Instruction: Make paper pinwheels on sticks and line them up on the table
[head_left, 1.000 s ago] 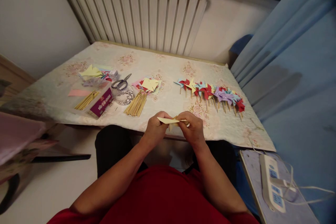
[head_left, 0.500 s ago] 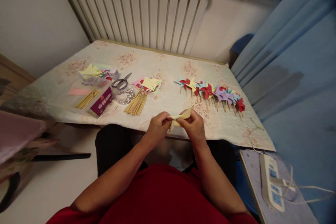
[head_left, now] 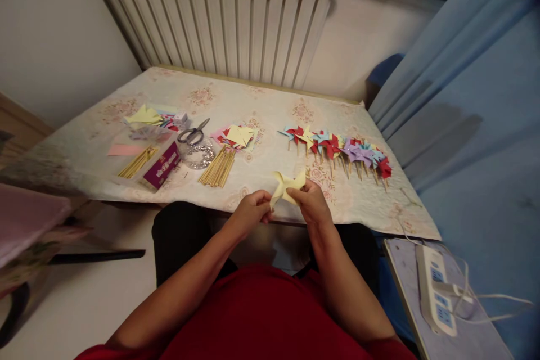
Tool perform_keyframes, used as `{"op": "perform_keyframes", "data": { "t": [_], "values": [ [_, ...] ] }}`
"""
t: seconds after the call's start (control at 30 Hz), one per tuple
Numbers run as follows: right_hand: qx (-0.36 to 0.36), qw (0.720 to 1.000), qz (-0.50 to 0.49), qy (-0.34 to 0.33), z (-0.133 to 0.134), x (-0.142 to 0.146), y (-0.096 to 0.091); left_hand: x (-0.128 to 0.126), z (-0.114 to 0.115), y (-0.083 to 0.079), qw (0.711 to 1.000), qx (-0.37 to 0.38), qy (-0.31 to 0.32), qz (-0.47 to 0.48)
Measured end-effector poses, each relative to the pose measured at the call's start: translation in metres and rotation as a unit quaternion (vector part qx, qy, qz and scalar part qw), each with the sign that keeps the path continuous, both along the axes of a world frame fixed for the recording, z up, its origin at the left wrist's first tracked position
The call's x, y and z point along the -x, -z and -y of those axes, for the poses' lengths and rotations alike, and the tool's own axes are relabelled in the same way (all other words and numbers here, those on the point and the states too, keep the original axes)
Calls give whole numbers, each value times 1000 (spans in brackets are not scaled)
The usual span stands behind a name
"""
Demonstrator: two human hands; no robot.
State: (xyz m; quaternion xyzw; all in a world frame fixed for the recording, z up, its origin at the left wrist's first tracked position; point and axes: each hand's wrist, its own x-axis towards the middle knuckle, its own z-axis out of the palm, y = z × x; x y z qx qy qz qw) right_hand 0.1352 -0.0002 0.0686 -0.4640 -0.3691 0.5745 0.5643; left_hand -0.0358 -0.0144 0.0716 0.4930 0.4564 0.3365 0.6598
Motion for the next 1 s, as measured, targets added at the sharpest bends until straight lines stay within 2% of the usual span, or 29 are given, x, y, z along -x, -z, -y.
{"op": "perform_keyframes", "data": {
  "t": [0.13, 0.4, 0.63, 0.8, 1.0],
  "values": [
    [15, 1000, -20, 3, -4, -7, 3, 9, 3, 14, 999, 21, 10, -38],
    [37, 999, -2, -32, -9, -9, 23, 14, 8, 32, 997, 27, 31, -66],
    [43, 997, -6, -58, -8, -10, 17, 15, 7, 40, 997, 64, 22, -28],
    [87, 996, -32, 1, -8, -16, 26, 13, 3, 41, 996, 83, -16, -4],
    [120, 986, -28, 115, -11, -22, 67, 10, -3, 43, 994, 92, -60, 14]
  ]
}}
